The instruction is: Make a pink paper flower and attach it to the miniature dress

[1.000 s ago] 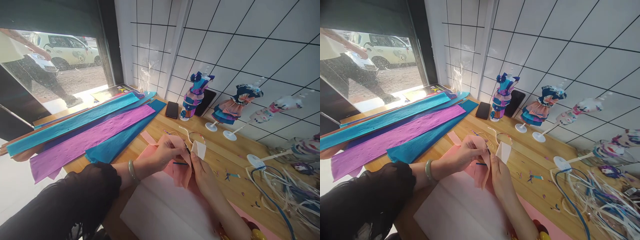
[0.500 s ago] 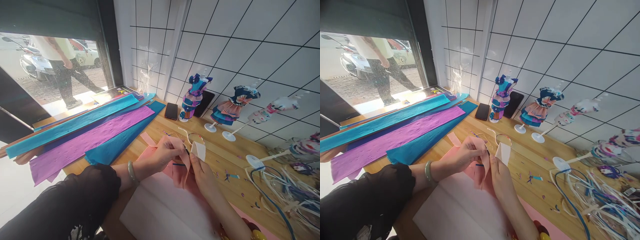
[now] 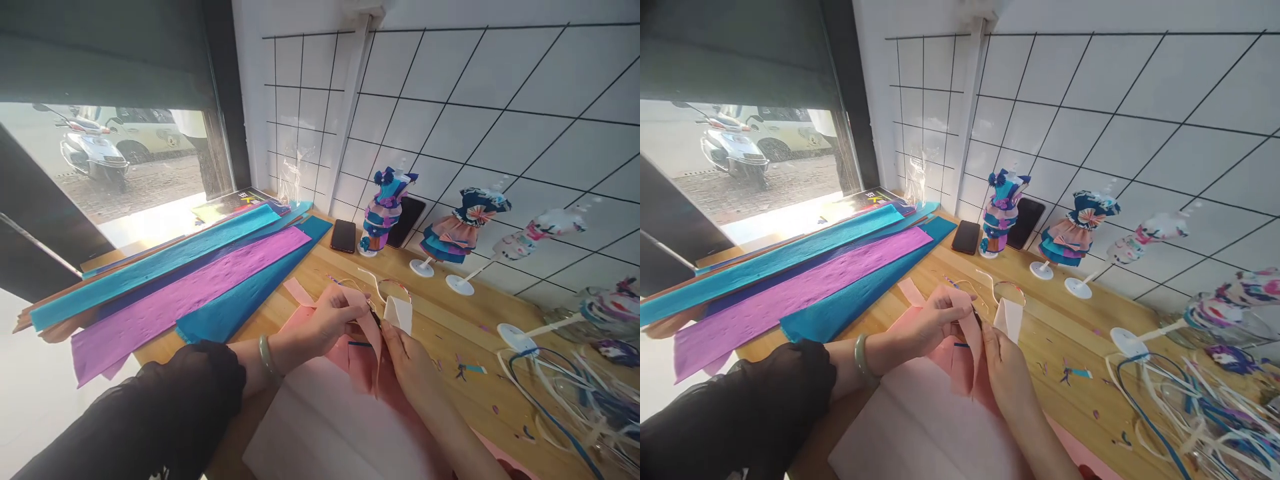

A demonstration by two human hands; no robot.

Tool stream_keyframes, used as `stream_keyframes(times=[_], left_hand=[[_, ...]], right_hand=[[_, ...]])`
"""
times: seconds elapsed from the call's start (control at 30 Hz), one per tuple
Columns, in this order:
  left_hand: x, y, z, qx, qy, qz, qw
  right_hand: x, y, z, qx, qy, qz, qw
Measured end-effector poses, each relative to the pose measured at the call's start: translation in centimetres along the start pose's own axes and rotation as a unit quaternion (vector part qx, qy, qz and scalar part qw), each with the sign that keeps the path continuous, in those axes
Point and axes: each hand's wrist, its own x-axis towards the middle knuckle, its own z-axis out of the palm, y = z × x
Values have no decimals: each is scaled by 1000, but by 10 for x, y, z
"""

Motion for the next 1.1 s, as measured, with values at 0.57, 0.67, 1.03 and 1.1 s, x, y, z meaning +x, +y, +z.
stream_keyframes(times=[0.57,0.67,1.03,1.1], left_hand=[[6,-4,-6,-28,44,4,999],[5,-3,-4,-6,31,13,999],[-3,2,6,101,19,67,993],[-5,5,7,116,7,74,990]], right_hand=[[-5,-10,2,61,16,-31,998],[-6,-13,2,101,-13,-1,995],[-6,-13,1,94,-17,-39,995],[-5,-12,2,83,-12,-41,996]])
